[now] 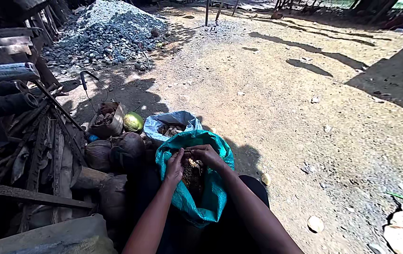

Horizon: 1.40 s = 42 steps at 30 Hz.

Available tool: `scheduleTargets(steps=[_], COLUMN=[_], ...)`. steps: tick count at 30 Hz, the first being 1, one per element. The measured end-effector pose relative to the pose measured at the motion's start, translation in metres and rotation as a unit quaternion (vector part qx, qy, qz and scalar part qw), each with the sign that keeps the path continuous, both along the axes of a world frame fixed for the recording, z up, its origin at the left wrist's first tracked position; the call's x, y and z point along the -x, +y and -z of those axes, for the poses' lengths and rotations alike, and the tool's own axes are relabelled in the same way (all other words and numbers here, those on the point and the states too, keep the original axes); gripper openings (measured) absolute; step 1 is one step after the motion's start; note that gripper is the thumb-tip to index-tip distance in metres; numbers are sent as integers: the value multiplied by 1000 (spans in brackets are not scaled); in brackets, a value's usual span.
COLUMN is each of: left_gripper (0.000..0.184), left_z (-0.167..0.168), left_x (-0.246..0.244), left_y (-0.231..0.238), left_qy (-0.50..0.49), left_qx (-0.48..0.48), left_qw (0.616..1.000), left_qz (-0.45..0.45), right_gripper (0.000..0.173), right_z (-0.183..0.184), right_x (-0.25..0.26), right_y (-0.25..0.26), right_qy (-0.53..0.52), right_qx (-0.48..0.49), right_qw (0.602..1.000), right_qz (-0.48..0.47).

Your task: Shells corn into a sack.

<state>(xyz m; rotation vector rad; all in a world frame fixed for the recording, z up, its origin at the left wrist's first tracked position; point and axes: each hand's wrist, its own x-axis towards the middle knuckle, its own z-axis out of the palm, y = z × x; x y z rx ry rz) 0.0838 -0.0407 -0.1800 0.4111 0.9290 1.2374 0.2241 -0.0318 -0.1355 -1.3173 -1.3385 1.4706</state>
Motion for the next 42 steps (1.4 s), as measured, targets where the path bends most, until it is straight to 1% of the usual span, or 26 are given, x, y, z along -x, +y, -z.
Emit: scheduleTargets(steps=[5,9,11,16,20,26,33,35,38,42], left_gripper=[21,24,25,25,23,21,17,18,22,25], left_z=[1,-1,-3,-6,-5,-5,-6,-5,-4,-6], left_x=[0,0,0,1,0,-1,-3,-4,-4,-1], left_y=[0,1,1,1,1,0,-6,-5,-3,0], left_qy=[5,-22,-33,-28,-15,4,11,2,-24,-53], left_qx=[-3,13,21,41,35,50,48,57,76,97], left_qw=[1000,1000,999,999,999,999,999,998,997,994], left_qz=[1,-1,0,2,-9,-22,3,0,-1,-2], right_gripper=[24,33,35,26,22,24,26,27,35,34], right_z=[6,3,2,2,8,16,23,21,15,9], right_x=[-1,-2,-2,-2,-1,2,10,12,10,5], right_y=[2,1,1,1,2,3,4,3,3,1], right_qy=[5,71,87,80,70,63,42,52,54,57], right_qx=[-9,10,21,30,12,13,34,54,66,48], right_qw=[1000,997,996,996,997,997,996,994,993,996], right_qz=[3,1,2,10,12,31,72,76,80,49])
